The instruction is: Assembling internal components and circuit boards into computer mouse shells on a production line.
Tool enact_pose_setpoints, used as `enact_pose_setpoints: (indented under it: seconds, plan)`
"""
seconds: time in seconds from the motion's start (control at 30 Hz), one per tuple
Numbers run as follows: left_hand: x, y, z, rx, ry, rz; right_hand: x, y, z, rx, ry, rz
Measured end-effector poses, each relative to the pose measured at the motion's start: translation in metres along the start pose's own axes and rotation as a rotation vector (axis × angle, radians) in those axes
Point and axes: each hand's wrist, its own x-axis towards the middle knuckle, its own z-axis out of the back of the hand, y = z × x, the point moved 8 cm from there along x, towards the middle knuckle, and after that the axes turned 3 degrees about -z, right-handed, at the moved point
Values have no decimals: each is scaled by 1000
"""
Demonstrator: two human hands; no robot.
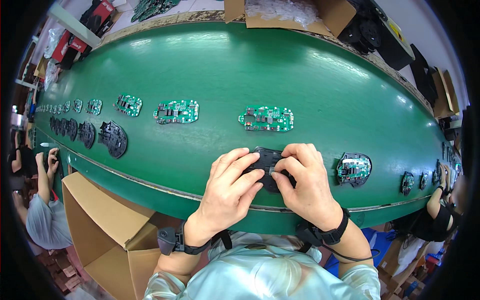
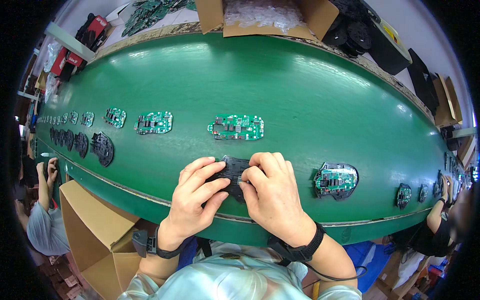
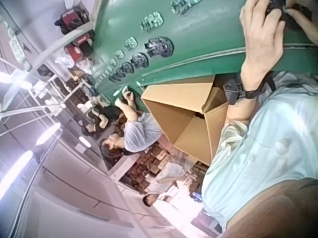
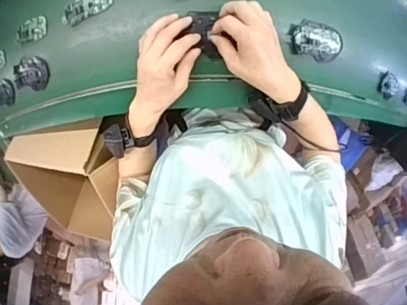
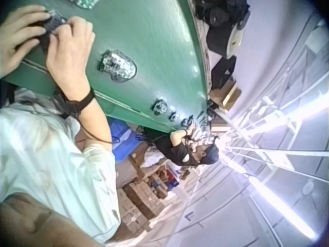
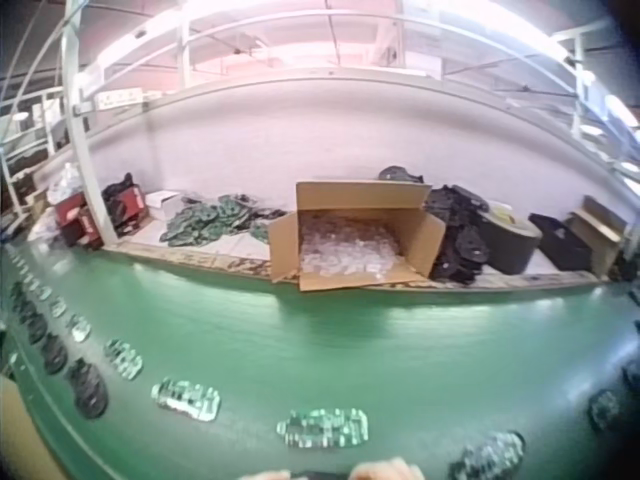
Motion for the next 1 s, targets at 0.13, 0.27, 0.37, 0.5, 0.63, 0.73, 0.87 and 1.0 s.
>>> enact_pose_setpoints:
  seconds: [0.13,0.27,0.37,0.5,0.63,0.73,0.87,1.0]
  plan:
    - [8,-5,1,-3,-17,-3,3,-3,10,-10,12,1]
    - [12,-9,9,-14,-17,-5,10,3,27,4,0,-4]
    - [10,-9,21,-31,-10,5,27,13,48,18,-65,-6]
    - [4,-7,44,-35,-6,29,63,22,52,-31,-75,-16]
    - [-4,-5,70,-67,-10,69,82,49,30,-122,50,61]
    - [-15,-4,77,-86,-6,81,82,53,8,-91,131,96]
    - [-30,-2,73,-117,17,81,69,51,3,-94,90,128]
    - [-46,2,71,-155,48,88,49,57,22,10,0,50]
